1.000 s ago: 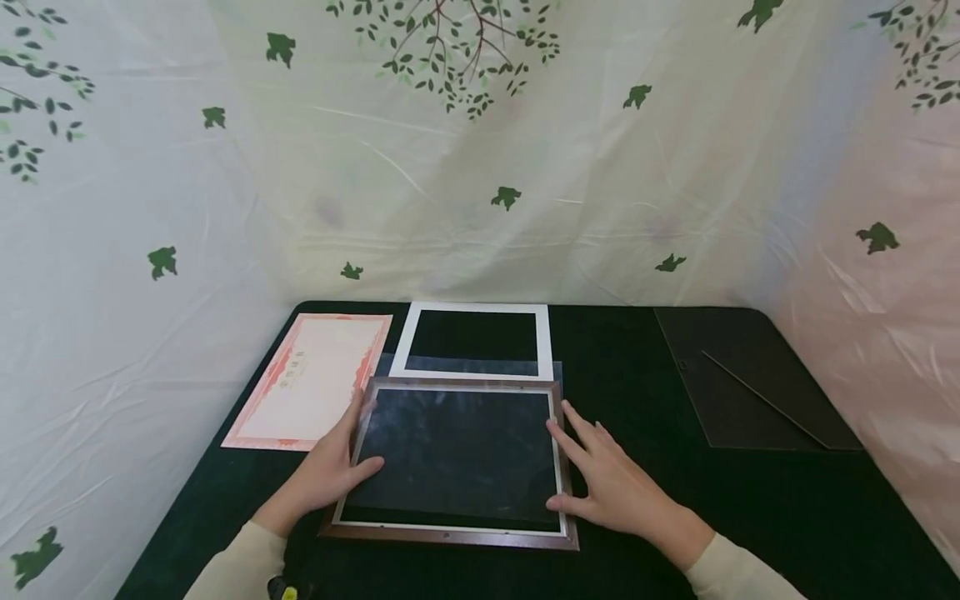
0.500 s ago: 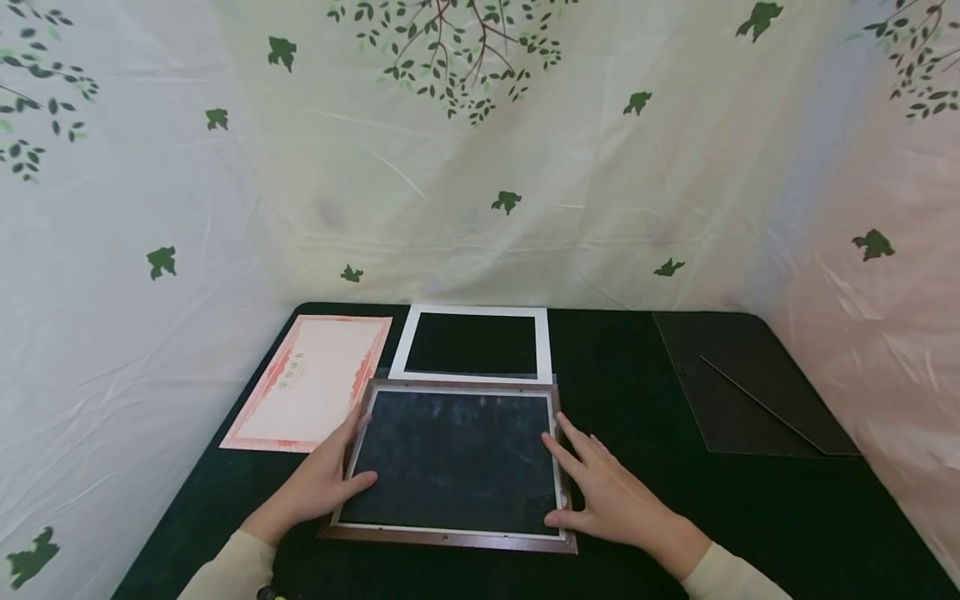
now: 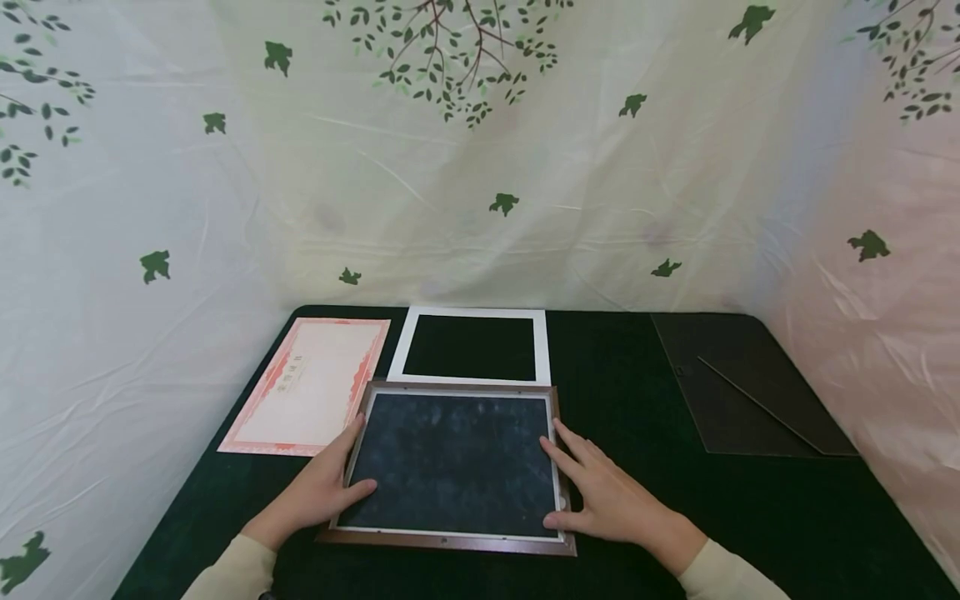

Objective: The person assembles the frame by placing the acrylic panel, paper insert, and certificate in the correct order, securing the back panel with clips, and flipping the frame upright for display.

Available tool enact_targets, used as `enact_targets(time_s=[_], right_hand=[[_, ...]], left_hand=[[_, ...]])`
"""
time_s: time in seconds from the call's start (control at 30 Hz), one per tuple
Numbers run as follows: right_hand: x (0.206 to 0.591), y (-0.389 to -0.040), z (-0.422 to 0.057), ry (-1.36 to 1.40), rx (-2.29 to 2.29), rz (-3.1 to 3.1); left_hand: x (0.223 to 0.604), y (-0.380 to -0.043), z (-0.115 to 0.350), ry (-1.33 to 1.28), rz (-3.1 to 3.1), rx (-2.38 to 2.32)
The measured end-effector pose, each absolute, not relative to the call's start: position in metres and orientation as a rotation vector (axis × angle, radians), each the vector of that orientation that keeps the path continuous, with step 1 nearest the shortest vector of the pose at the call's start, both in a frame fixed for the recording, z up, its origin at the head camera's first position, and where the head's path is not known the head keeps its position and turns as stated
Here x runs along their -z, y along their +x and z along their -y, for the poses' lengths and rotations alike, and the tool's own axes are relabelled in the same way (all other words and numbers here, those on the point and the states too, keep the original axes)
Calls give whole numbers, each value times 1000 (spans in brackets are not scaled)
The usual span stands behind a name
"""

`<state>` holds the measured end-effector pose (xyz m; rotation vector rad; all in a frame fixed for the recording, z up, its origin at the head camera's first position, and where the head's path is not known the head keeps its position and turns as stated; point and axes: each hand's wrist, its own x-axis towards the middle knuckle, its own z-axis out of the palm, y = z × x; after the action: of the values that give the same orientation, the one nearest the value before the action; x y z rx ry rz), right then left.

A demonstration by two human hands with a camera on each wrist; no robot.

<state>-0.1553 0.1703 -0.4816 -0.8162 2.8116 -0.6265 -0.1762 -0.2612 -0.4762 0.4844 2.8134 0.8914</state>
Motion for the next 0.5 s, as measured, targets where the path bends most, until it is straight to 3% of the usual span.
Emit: enact_targets(time_s=[0.5], right_hand=[[484, -155, -171, -837, 637, -2796]], left_hand=[[476, -172, 259, 577, -2853, -746]])
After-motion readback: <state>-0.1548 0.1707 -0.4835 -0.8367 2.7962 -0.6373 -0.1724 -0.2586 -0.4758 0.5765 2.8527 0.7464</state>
